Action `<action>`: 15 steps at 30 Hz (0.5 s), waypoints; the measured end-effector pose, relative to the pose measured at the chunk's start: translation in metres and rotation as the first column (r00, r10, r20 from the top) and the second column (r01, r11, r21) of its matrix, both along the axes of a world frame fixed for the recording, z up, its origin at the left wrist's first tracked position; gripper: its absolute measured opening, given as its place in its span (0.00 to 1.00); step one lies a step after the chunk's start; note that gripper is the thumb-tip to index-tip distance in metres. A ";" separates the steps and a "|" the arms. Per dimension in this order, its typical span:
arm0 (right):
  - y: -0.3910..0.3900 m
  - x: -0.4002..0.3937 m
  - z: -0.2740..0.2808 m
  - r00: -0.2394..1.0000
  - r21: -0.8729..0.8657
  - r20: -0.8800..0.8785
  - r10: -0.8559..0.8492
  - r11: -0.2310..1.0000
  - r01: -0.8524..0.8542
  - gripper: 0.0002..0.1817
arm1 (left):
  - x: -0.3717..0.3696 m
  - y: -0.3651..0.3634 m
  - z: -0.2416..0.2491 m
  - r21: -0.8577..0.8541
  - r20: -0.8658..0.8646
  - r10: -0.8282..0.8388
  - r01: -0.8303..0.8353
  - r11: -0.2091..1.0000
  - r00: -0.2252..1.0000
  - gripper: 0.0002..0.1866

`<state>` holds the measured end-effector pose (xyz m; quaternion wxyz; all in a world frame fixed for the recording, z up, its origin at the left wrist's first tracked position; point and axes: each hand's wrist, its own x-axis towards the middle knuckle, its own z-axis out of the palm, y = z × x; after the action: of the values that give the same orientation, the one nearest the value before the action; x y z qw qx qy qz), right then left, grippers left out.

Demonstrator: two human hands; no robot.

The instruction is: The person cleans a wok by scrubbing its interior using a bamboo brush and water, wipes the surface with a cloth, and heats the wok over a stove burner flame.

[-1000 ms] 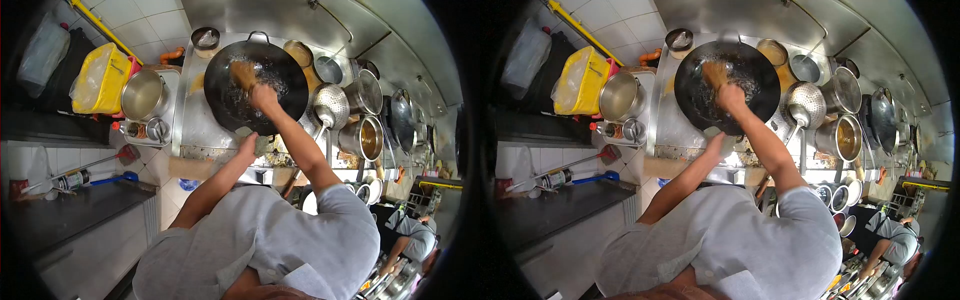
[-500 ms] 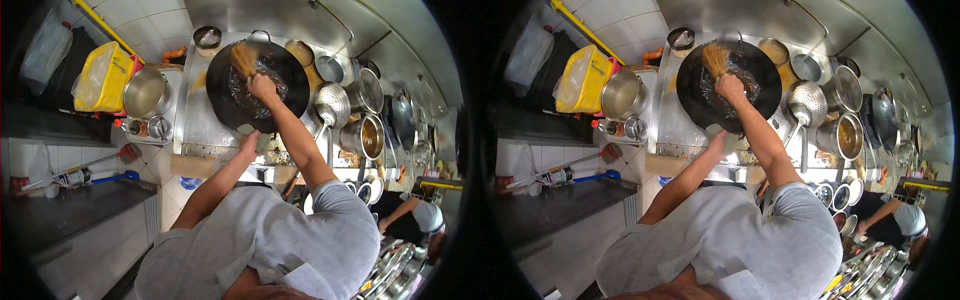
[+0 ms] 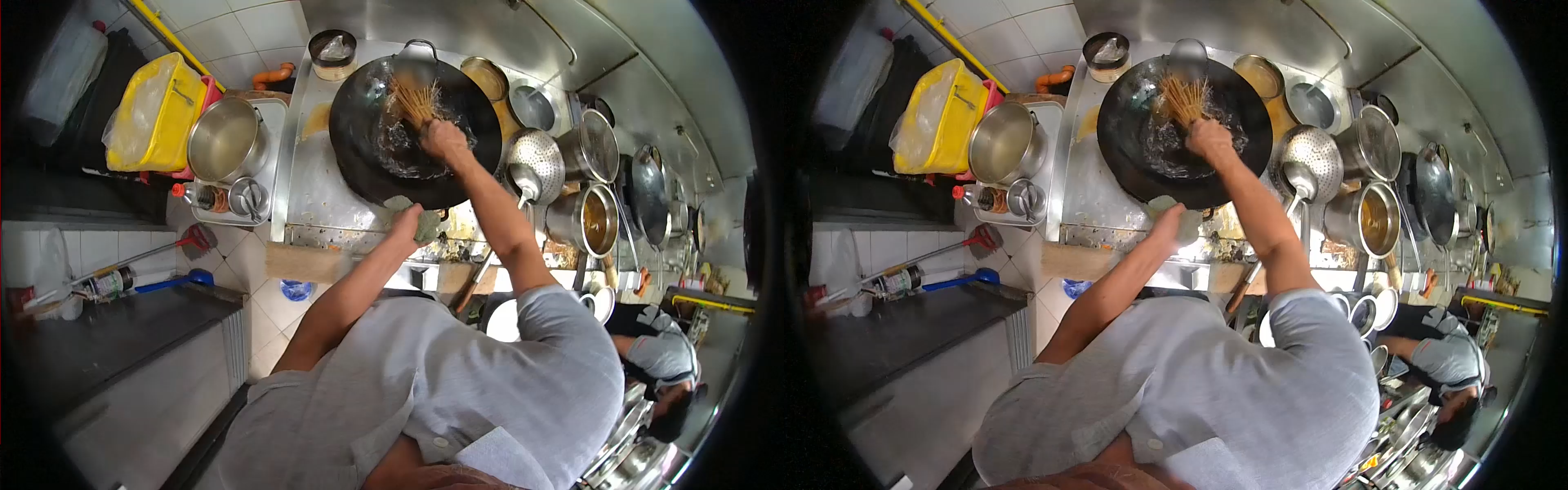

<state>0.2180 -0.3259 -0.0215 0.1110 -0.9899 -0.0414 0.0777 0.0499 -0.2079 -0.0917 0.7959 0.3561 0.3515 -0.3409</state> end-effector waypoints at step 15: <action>-0.066 0.024 0.038 0.984 -0.247 -0.105 0.143 0.955 -0.165 0.19 | 0.000 0.005 -0.022 -0.030 0.044 -0.008 0.010 1.000 0.999 0.14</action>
<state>0.2420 -0.3917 0.0169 -0.0217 -0.9854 -0.1035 0.1332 0.0494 -0.2033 -0.1142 0.8072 0.3530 0.3271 -0.3418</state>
